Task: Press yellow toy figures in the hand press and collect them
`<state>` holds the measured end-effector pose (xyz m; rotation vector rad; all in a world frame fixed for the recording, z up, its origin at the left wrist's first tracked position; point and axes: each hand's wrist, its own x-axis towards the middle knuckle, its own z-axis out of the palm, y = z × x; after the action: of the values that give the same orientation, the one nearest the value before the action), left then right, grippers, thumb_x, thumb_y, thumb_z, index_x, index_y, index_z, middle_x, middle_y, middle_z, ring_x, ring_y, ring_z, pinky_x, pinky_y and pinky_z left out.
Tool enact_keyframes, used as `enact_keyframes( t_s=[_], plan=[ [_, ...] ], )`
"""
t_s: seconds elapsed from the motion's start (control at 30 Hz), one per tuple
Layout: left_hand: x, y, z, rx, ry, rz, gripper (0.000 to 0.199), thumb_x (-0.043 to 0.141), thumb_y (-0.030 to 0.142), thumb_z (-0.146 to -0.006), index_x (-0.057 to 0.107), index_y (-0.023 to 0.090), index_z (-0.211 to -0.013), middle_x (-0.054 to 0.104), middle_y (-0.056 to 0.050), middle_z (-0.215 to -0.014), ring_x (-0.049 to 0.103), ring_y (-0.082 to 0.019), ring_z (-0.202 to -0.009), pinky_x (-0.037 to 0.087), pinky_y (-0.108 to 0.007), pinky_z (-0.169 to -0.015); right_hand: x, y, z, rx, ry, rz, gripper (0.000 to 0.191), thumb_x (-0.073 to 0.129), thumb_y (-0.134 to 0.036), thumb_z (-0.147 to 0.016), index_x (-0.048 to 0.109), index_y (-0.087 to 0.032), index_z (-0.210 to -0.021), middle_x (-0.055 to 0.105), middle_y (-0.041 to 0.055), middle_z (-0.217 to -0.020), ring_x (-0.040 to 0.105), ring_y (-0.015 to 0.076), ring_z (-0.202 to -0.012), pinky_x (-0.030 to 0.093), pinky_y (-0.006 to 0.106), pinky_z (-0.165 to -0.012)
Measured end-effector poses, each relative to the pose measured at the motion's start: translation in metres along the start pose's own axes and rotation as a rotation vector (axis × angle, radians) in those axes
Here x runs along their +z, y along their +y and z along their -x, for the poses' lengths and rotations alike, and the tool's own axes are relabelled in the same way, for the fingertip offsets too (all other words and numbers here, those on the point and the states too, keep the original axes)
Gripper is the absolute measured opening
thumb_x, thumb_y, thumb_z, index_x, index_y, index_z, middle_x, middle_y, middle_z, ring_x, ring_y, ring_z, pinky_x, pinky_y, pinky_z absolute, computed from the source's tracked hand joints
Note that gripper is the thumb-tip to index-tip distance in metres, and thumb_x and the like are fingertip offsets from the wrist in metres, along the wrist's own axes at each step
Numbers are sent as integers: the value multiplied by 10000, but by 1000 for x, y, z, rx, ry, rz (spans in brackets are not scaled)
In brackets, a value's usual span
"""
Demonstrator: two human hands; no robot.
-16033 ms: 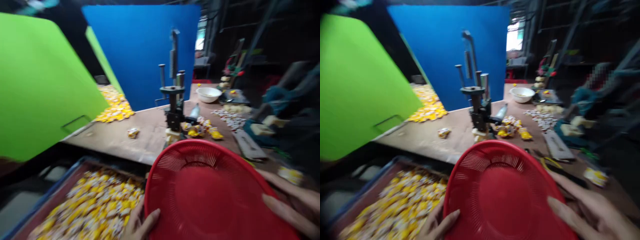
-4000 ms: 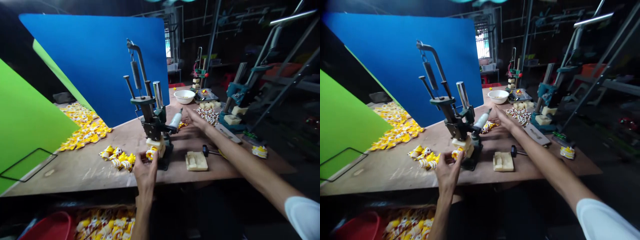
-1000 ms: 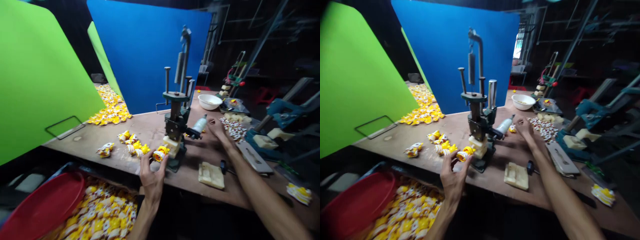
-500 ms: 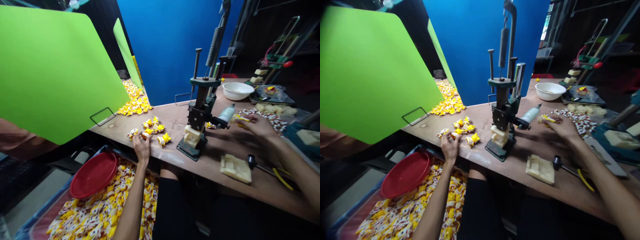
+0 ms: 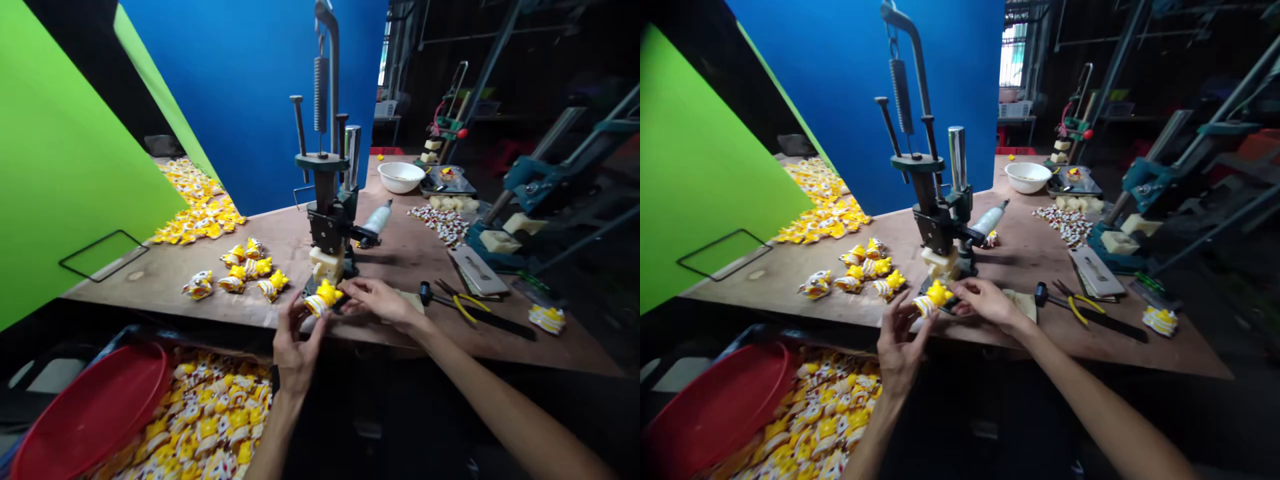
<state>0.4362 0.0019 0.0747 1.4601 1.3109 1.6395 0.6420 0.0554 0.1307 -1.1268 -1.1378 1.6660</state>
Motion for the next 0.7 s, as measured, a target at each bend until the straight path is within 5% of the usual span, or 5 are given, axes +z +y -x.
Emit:
enact_keyframes(
  t_s=[0.23, 0.33, 0.43, 0.6, 0.7],
  plan=[
    [42, -6, -49, 37, 141, -59, 510, 894, 458, -861, 723, 177, -1251, 774, -102, -1201, 783, -232, -990, 669, -399, -946, -68, -27, -7, -131, 267, -63, 454, 872, -605, -884, 797, -185, -1039, 817, 69, -1028, 756, 169, -884, 605, 254, -784],
    [50, -2, -55, 43, 135, -179, 451, 860, 458, -883, 727, 182, -1214, 775, -91, -1136, 767, -237, -963, 652, -384, -905, -97, -57, -26, -192, 368, -224, 375, 759, -558, -1011, 768, -186, -1056, 810, 66, -1030, 746, 154, -909, 601, 228, -795],
    [49, -4, -53, 74, 140, -211, 425, 836, 464, -904, 718, 192, -1209, 766, -98, -1162, 760, -261, -1048, 630, -408, -966, -108, -105, -57, -108, 296, -463, 508, 539, -647, -1105, 711, -175, -1028, 768, 79, -915, 719, 174, -845, 630, 270, -767],
    [56, -17, -55, 50, 110, -193, 1104, 988, 394, -742, 350, 222, -1626, 712, -140, -1336, 731, -297, -1242, 598, -435, -1080, -57, -209, -61, -365, 155, -554, 704, 165, -736, -1142, 578, -220, -898, 499, -28, -656, 458, 114, -545, 493, 191, -516],
    [61, -21, -51, -75, 96, -294, 1122, 975, 377, -759, 293, 207, -1634, 753, -55, -1156, 790, -267, -1041, 660, -385, -930, 7, -213, -16, -621, 53, -337, 716, 242, -837, -1084, 559, -240, -850, 425, -43, -671, 402, 89, -524, 433, 161, -490]
  ],
)
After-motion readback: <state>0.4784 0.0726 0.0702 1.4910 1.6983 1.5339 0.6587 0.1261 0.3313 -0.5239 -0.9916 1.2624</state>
